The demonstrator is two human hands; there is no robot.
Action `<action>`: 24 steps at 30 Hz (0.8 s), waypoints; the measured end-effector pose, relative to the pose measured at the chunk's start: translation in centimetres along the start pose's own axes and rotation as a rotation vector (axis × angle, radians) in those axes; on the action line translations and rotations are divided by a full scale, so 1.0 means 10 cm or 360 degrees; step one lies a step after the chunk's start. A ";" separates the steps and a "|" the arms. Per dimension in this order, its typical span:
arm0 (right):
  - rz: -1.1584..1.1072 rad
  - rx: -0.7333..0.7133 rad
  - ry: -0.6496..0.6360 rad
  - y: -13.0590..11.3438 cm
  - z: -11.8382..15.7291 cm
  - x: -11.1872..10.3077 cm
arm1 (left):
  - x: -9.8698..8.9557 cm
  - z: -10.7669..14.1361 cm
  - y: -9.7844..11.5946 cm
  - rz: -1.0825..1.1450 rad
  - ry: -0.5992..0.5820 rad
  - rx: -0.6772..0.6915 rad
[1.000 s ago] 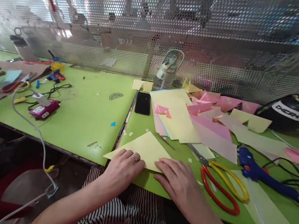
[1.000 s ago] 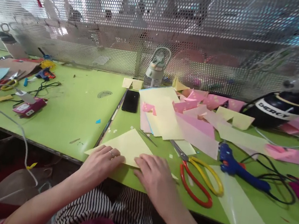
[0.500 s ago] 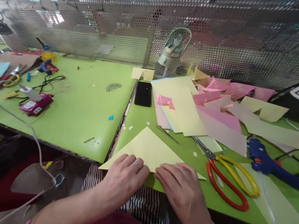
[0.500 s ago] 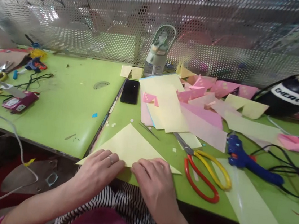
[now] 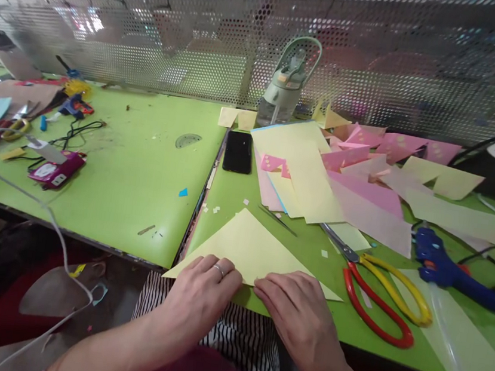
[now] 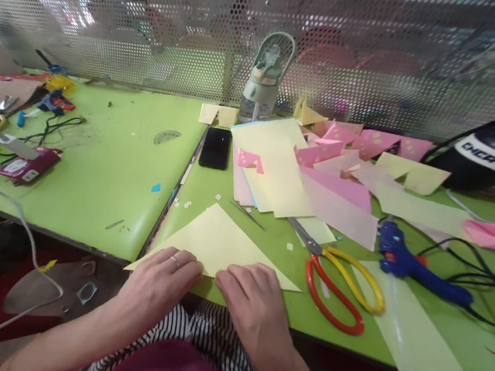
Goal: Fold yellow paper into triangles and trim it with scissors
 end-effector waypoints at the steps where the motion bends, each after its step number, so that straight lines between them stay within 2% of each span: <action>1: 0.0009 0.0010 -0.0015 0.00 -0.01 0.01 | 0.01 0.00 0.00 -0.0010 0.0009 -0.0008; 13: 0.0158 0.0121 -0.0254 0.11 -0.06 0.01 | 0.01 0.12 -0.13 -0.0037 0.0103 -0.0160; 21: 0.0038 0.0235 -0.0349 0.16 -0.08 0.00 | -0.16 0.09 -0.29 0.0079 -0.0138 -0.0296; 24: 0.0042 0.0269 -0.0380 0.22 -0.09 -0.02 | -0.21 0.09 -0.33 0.0143 -0.0160 -0.0334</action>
Point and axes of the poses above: each hand's wrist, its own z-axis away from the middle knuckle, its own x-axis out of the palm, y = z × x, the point moved 3 cm from there along -z, towards the middle knuckle, and after that the axes turned 1 degree about -y, right-handed, at the moved point
